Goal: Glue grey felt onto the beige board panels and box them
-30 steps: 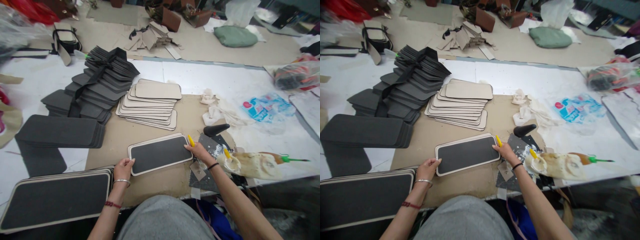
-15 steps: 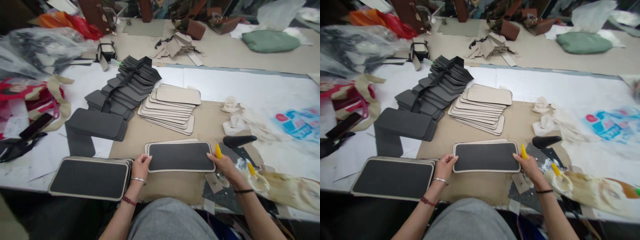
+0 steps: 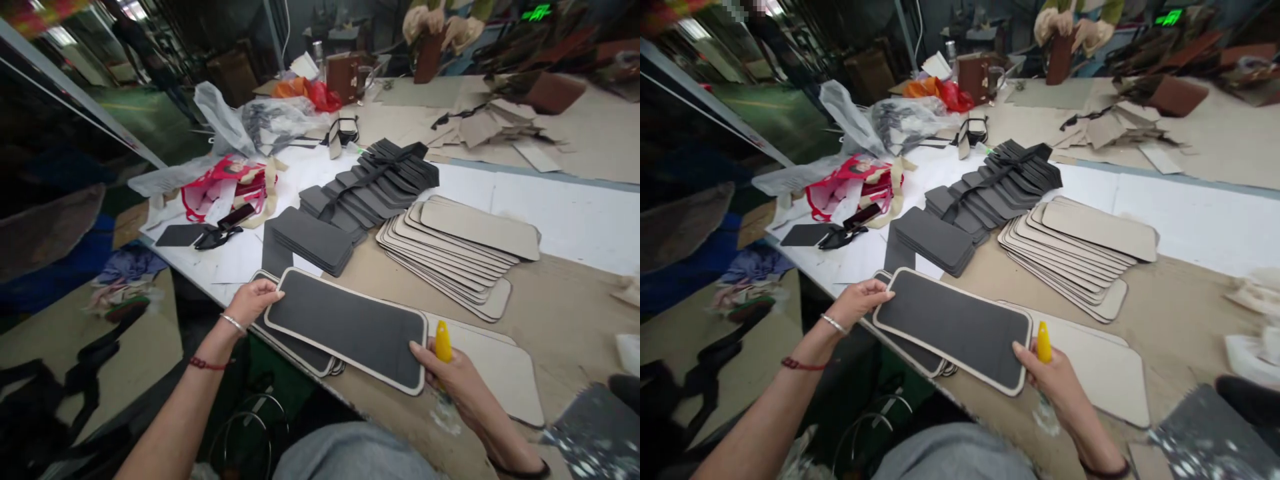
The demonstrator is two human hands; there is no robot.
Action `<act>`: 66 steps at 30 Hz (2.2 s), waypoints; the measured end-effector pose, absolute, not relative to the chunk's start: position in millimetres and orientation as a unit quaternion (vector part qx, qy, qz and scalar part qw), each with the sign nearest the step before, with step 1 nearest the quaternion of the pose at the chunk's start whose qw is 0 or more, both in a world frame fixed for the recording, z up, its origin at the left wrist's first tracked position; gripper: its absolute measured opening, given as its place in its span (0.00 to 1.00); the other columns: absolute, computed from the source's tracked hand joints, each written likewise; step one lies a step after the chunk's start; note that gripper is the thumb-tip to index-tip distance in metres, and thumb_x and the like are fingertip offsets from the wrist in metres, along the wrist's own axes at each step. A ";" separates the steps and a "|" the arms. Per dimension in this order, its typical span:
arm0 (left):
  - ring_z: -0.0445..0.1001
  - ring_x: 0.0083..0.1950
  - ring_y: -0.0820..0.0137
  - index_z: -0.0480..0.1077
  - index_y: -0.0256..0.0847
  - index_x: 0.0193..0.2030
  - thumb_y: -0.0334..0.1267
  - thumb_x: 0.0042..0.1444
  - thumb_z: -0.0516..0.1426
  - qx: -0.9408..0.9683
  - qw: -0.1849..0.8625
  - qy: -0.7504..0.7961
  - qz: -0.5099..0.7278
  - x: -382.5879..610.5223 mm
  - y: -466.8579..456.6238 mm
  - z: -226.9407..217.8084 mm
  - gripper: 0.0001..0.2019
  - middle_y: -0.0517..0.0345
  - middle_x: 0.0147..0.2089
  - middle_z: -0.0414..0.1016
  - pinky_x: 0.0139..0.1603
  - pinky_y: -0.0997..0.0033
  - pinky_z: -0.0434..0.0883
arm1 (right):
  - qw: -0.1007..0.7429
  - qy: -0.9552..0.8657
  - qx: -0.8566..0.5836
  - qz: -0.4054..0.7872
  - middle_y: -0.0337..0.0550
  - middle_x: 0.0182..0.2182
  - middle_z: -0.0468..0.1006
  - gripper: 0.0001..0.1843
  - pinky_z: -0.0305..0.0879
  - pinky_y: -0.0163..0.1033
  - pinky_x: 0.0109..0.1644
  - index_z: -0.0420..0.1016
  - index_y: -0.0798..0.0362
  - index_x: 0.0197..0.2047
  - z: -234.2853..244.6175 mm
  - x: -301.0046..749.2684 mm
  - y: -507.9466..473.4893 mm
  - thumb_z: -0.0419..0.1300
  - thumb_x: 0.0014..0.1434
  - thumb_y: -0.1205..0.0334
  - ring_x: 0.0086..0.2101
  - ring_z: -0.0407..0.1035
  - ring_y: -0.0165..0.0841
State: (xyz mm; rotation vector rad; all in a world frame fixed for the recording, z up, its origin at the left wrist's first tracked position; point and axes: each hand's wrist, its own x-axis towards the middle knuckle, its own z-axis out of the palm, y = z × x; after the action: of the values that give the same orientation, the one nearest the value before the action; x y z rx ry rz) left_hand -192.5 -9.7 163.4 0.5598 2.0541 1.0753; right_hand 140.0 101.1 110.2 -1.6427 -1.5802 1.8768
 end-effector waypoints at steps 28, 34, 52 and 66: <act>0.70 0.31 0.65 0.68 0.42 0.20 0.40 0.30 0.62 0.297 0.219 0.896 0.247 -335.1 -18.1 119.1 0.09 0.58 0.23 0.70 0.33 0.70 0.63 | -0.086 -0.705 -0.466 0.528 0.37 0.14 0.67 0.18 0.53 0.32 0.22 0.60 0.51 0.20 78.4 38.6 56.0 0.50 0.52 0.48 0.16 0.59 0.27; 0.70 0.45 0.61 0.69 0.41 0.38 0.46 0.41 0.59 0.518 0.162 0.818 0.191 -283.6 54.4 104.1 0.17 0.49 0.42 0.73 0.46 0.66 0.65 | -0.035 -0.726 -0.503 0.467 0.40 0.16 0.69 0.18 0.54 0.33 0.25 0.62 0.52 0.22 90.1 73.9 74.8 0.47 0.55 0.48 0.19 0.62 0.29; 0.62 0.54 0.63 0.67 0.38 0.45 0.28 0.48 0.55 0.759 0.314 0.570 -0.015 -2.1 42.1 72.2 0.15 0.48 0.52 0.65 0.55 0.61 0.62 | 0.351 -0.487 -0.609 0.519 0.38 0.24 0.67 0.22 0.66 0.36 0.28 0.64 0.52 0.30 89.7 151.3 115.3 0.48 0.53 0.40 0.24 0.65 0.30; 0.66 0.50 0.65 0.72 0.43 0.40 0.21 0.49 0.50 0.786 0.129 0.582 0.164 -0.8 19.9 6.5 0.17 0.51 0.47 0.70 0.49 0.60 0.70 | 0.280 -0.532 -0.746 0.287 0.42 0.25 0.74 0.15 0.63 0.37 0.30 0.70 0.54 0.32 60.3 263.8 130.1 0.51 0.51 0.51 0.24 0.69 0.33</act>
State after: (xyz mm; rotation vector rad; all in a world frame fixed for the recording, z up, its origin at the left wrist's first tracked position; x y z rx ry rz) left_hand -0.8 19.9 6.5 2.2847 1.6934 0.4781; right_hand 263.8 130.1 60.3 -1.9997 -1.4273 0.7683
